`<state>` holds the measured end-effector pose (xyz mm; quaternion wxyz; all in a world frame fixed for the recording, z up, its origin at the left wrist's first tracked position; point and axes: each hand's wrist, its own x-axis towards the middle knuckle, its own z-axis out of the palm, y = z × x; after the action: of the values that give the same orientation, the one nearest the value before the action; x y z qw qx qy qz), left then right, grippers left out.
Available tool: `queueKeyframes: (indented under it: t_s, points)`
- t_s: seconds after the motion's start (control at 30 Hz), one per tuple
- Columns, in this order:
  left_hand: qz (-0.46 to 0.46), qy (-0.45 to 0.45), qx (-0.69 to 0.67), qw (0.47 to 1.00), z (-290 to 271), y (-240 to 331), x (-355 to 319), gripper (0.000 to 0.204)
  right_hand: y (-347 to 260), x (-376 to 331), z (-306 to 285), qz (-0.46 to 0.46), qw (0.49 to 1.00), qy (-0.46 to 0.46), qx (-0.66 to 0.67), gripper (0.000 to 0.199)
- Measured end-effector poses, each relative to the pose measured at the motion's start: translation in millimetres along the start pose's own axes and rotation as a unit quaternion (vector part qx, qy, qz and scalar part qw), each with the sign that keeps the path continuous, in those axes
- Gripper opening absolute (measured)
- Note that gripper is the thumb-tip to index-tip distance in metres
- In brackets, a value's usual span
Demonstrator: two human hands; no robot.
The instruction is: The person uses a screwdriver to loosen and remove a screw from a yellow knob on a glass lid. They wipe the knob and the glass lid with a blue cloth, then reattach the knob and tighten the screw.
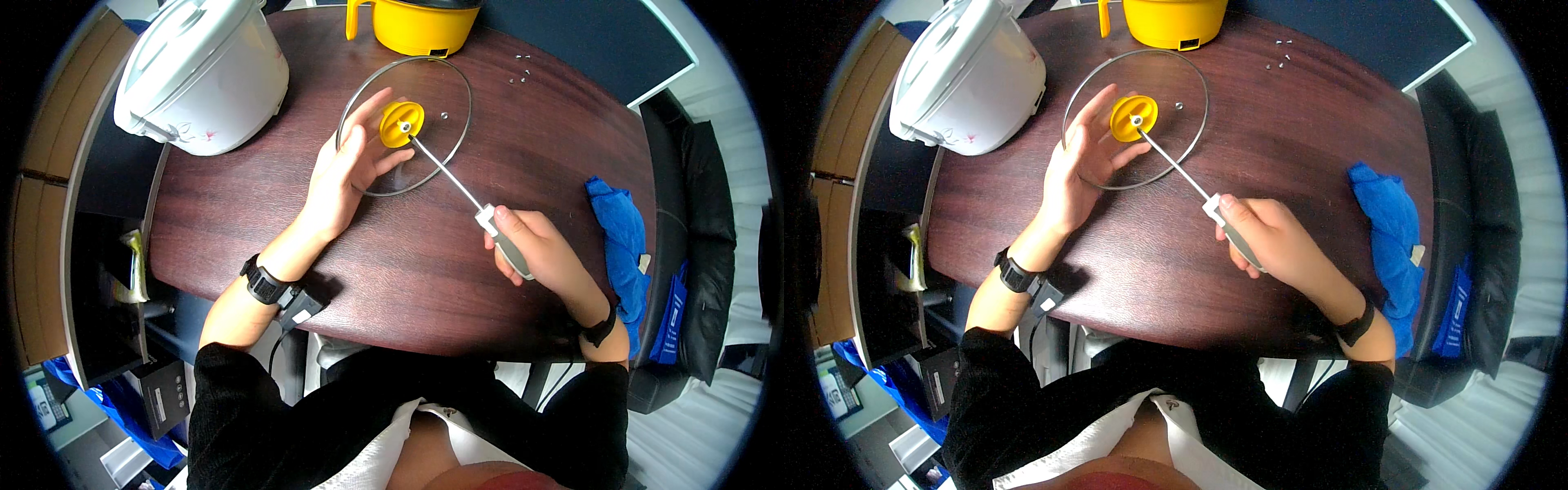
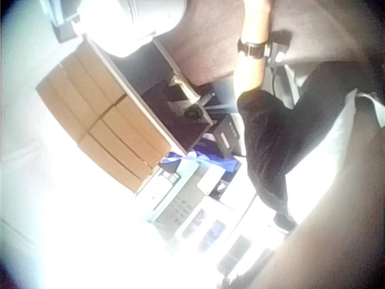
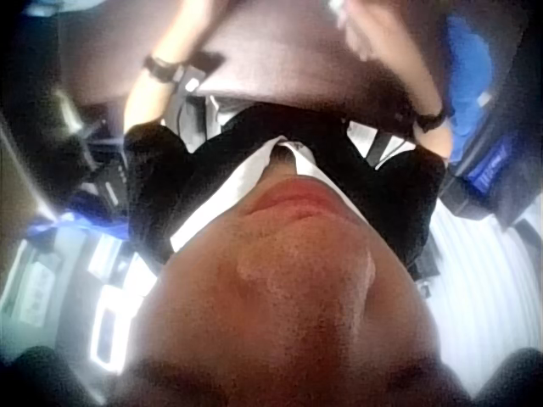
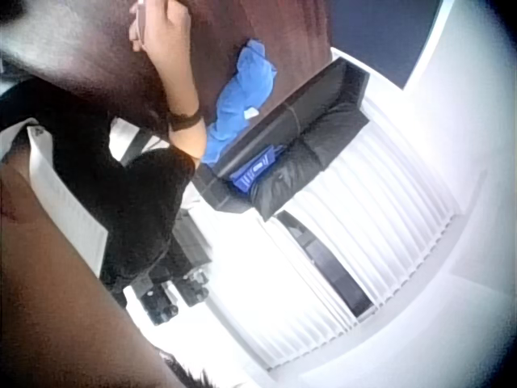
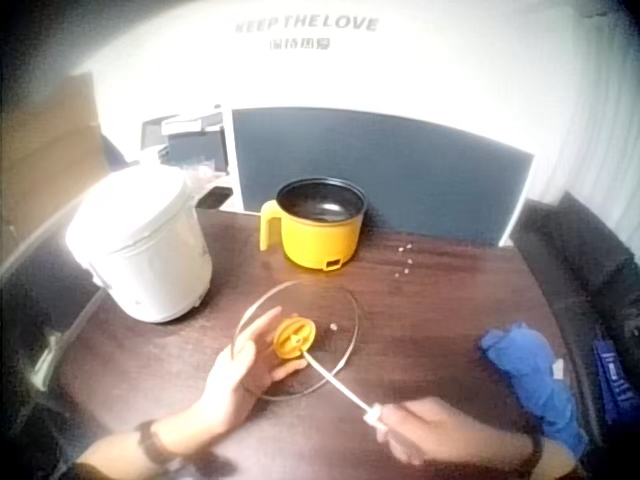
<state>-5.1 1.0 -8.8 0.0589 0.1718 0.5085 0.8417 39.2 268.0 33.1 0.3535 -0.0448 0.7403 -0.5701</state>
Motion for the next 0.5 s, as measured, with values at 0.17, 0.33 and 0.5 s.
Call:
queueKeyframes:
  t_s: [0.17, 0.33, 0.5]
  points:
    - [-0.004, 0.000, 0.000, 1.000, -1.9, -2.7, -0.2, 0.076, 6.6, 6.5, 4.4, -0.019, 0.993, -0.053, 0.106, 0.054]
    - [-0.003, -0.001, -0.002, 1.000, -0.4, -1.5, -1.2, 0.075, 5.0, 7.6, 8.8, 0.015, 0.984, -0.063, 0.168, 0.054]
    - [-0.001, -0.003, 0.005, 1.000, 1.3, 0.1, -1.4, 0.074, 5.3, 6.6, 9.6, 0.014, 0.975, -0.073, 0.210, 0.054]
